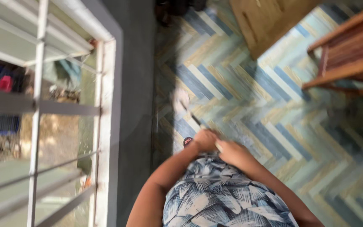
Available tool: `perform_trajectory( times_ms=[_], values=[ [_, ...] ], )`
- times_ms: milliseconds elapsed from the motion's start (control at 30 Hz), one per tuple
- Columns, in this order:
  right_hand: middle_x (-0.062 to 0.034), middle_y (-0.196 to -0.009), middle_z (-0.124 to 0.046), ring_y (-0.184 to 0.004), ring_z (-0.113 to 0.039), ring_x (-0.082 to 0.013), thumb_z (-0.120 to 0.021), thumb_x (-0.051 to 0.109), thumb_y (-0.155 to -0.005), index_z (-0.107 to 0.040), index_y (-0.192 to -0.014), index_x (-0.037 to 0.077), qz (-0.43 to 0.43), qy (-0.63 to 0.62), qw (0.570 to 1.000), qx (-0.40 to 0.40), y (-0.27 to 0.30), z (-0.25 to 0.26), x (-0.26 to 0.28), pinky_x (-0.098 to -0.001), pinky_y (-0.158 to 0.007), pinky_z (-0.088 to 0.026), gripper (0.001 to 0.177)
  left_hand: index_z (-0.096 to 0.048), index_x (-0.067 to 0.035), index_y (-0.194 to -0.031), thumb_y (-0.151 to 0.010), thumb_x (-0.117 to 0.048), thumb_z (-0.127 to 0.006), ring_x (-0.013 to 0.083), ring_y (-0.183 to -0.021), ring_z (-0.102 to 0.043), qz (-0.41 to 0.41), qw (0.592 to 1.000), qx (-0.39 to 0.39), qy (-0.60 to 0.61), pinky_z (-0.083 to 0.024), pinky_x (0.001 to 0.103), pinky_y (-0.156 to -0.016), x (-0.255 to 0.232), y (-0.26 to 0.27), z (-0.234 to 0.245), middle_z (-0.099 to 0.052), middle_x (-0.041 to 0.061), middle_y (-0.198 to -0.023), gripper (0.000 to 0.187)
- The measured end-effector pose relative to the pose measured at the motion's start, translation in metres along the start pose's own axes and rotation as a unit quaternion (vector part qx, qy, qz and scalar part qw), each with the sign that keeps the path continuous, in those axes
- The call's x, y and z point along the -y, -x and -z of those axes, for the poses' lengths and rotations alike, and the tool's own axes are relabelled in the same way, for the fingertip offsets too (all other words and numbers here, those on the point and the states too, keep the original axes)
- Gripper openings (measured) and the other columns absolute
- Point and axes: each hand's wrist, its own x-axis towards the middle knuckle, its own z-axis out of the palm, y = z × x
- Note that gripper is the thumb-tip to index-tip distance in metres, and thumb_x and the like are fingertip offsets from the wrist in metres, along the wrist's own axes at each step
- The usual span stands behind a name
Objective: The person mops a chevron-patterned floor using a mop, moving through a doorway and around wooden furniture.
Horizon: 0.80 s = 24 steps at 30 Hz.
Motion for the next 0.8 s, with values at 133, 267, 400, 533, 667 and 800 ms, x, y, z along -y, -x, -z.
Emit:
perform_trajectory(
  times_ms=[133,267,400,533,667,800],
  values=[
    [-0.0126,-0.104,-0.075,-0.098,-0.073,-0.0352,-0.074,0.029,-0.084,-0.057,-0.136,0.031,0.011,0.092,0.995,0.035,0.009,0.051,0.002,-0.0480,-0.087,-0.058,0.055,-0.066,-0.018,-0.120,-0.075,-0.055,-0.070,0.0312,-0.105,-0.068,0.056,0.989,-0.102,0.091,-0.054,0.044,-0.085,-0.021,0.003,0.022,-0.069,0.012,-0.114,0.059],
    [-0.0163,-0.102,-0.075,-0.096,-0.072,-0.0403,-0.073,0.027,-0.084,-0.061,-0.134,0.035,0.084,0.150,0.985,-0.028,-0.043,0.069,0.010,-0.0512,-0.085,-0.058,0.052,-0.067,-0.016,-0.120,-0.077,-0.051,-0.070,0.0310,-0.110,-0.068,0.192,0.943,-0.221,0.160,-0.055,0.042,-0.092,0.018,-0.031,0.010,-0.072,0.010,-0.114,0.055],
    [-0.0179,-0.102,-0.075,-0.095,-0.072,-0.0410,-0.069,0.022,-0.084,-0.064,-0.131,0.030,0.142,0.218,0.965,0.027,-0.073,0.070,-0.030,-0.0515,-0.084,-0.059,0.048,-0.066,-0.014,-0.122,-0.073,-0.057,-0.073,0.0320,-0.110,-0.069,0.247,0.931,-0.213,0.165,-0.056,0.043,-0.089,0.002,-0.053,0.016,-0.072,0.013,-0.116,0.065],
    [-0.0168,-0.110,-0.073,-0.100,-0.071,-0.0391,-0.074,0.026,-0.077,-0.059,-0.137,0.030,0.226,0.272,0.932,0.081,-0.037,0.098,-0.096,-0.0491,-0.090,-0.057,0.062,-0.070,-0.019,-0.120,-0.086,-0.052,-0.063,0.0280,-0.109,-0.071,0.286,0.926,-0.121,0.215,-0.056,0.049,-0.086,-0.090,-0.078,0.041,-0.072,0.011,-0.116,0.048],
    [-0.0136,-0.112,-0.072,-0.102,-0.071,-0.0372,-0.074,0.035,-0.082,-0.051,-0.144,0.037,0.232,0.376,0.886,0.141,-0.026,0.107,-0.106,-0.0491,-0.093,-0.056,0.066,-0.070,-0.013,-0.119,-0.085,-0.053,-0.067,0.0312,-0.108,-0.070,0.321,0.885,-0.178,0.286,-0.056,0.046,-0.089,-0.135,-0.090,0.027,-0.073,0.014,-0.113,0.053],
    [-0.0181,-0.107,-0.075,-0.100,-0.071,-0.0404,-0.062,0.023,-0.086,-0.060,-0.140,0.030,0.298,0.359,0.881,0.080,-0.048,0.063,-0.096,-0.0523,-0.088,-0.057,0.054,-0.073,-0.013,-0.106,-0.075,-0.042,-0.071,0.0331,-0.111,-0.068,0.452,0.813,-0.308,0.201,-0.054,0.046,-0.098,-0.130,-0.087,-0.012,-0.074,0.011,-0.108,0.042]
  ],
)
